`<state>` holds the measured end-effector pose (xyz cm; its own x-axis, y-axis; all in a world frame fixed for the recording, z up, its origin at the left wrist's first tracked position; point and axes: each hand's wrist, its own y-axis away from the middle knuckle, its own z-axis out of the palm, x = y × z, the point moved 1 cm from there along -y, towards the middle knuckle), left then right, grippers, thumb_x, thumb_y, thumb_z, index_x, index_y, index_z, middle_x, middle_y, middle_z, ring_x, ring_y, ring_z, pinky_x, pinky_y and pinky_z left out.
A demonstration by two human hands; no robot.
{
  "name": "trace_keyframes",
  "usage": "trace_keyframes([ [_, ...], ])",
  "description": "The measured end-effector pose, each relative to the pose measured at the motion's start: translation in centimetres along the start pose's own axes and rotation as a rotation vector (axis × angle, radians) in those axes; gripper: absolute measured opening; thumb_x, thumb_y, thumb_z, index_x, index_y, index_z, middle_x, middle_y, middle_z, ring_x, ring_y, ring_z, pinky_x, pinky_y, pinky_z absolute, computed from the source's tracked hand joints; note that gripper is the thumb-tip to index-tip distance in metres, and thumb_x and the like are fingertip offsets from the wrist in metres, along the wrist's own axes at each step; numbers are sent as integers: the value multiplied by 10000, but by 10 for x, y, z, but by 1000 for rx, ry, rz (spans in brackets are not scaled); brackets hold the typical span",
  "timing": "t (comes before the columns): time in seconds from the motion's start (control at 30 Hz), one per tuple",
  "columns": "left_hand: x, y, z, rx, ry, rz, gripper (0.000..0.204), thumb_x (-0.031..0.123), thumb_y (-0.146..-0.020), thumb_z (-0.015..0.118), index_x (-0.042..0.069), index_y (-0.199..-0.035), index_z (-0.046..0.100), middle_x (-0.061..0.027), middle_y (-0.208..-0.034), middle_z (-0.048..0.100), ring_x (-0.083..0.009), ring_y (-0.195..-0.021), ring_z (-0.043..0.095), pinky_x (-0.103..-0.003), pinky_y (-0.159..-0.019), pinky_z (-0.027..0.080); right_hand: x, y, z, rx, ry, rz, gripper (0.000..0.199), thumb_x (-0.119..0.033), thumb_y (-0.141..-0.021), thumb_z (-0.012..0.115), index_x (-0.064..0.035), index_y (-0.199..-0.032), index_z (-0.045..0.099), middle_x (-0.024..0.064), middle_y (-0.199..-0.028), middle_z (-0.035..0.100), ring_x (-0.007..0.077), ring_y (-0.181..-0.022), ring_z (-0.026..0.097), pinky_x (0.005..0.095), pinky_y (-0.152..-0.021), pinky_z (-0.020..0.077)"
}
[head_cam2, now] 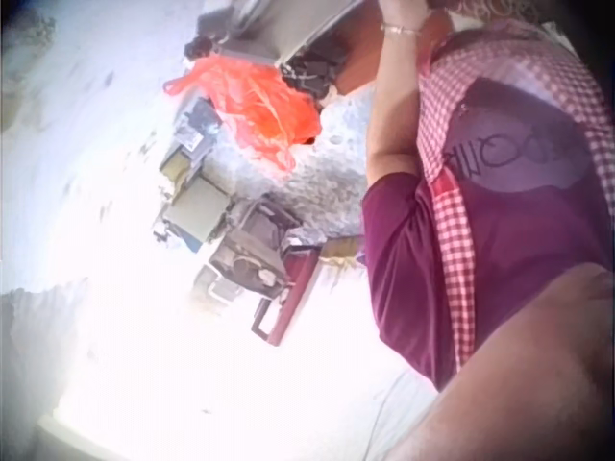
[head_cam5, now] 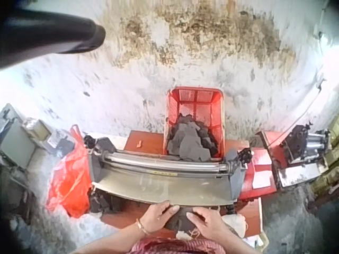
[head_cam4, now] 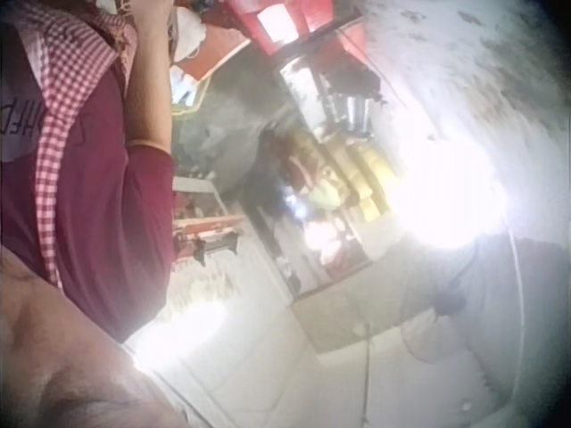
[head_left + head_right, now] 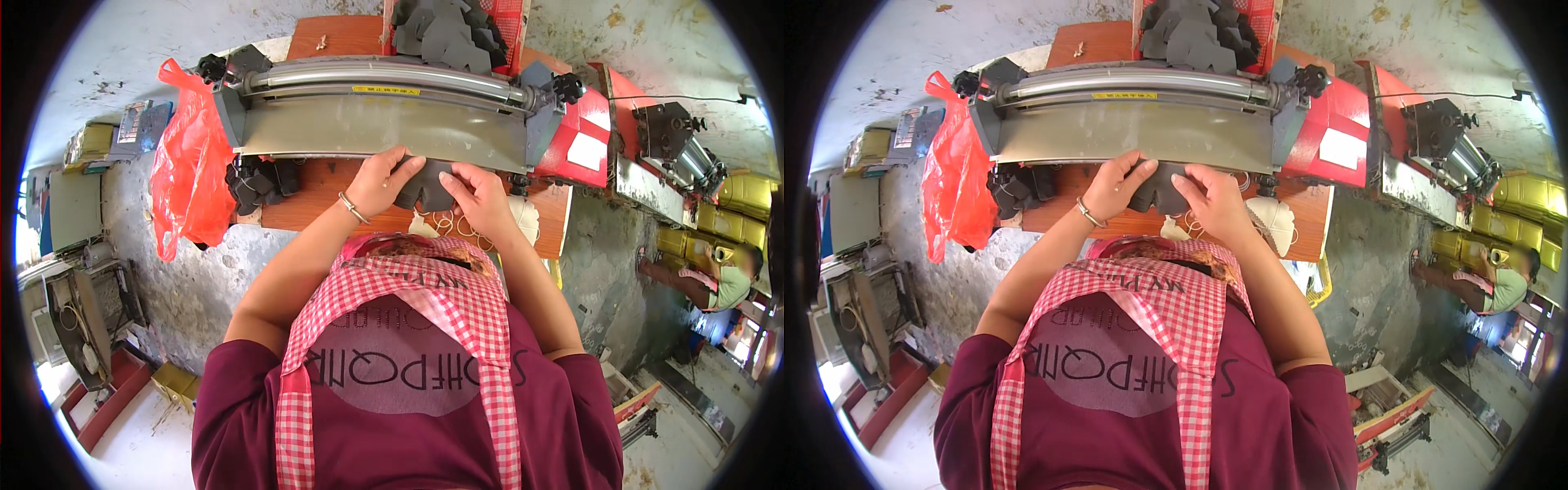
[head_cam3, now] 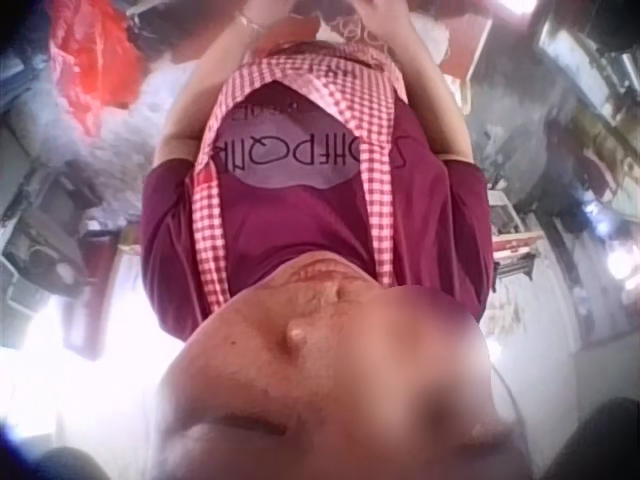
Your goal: Applying adhesive or coating to small grey shoe component pieces using a roller machine.
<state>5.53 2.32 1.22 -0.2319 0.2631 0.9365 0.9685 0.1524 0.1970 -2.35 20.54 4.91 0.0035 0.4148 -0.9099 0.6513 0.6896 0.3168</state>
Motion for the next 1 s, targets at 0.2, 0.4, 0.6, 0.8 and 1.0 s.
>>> trace_keyframes([
  [0.2,15,-9,-6,73,306,53,207,197,-906,599,1,-971,583,-14,-806,614,-64,-702,534,-247,-622,466,-14,-18,-4,137,23,-177,183,-121,-889,588,-5,-1029,610,104,-812,666,115,-666,632,298,-575,490],
  [0.4,25,-20,-19,172,-73,79,217,203,-896,611,-12,-920,587,-31,-752,616,-70,-665,545,-248,-584,466,-22,-34,-8,452,581,-710,117,-137,-852,615,-42,-914,643,136,-731,638,178,-564,604,308,-544,471],
  [0.6,17,-19,-18,-32,435,-156,260,240,-905,593,-19,-928,606,-48,-729,626,-76,-643,571,-247,-566,464,14,-68,-34,151,-290,224,176,-173,-848,625,0,-817,632,103,-652,626,135,-493,574,239,-441,420],
  [0.8,9,-30,-21,2,120,-121,256,214,-915,576,-32,-981,601,-40,-743,629,-75,-619,565,-237,-543,459,-1,-65,-34,420,-630,242,267,-252,-870,647,-4,-780,608,82,-683,624,74,-458,505,194,-394,354],
  [1.0,14,-30,-18,-25,226,-174,229,189,-920,568,-20,-1010,593,-22,-693,611,-47,-586,534,-213,-498,419,21,-75,-36,33,-402,285,251,-238,-840,684,-1,-802,612,95,-704,635,73,-462,498,197,-392,334],
])
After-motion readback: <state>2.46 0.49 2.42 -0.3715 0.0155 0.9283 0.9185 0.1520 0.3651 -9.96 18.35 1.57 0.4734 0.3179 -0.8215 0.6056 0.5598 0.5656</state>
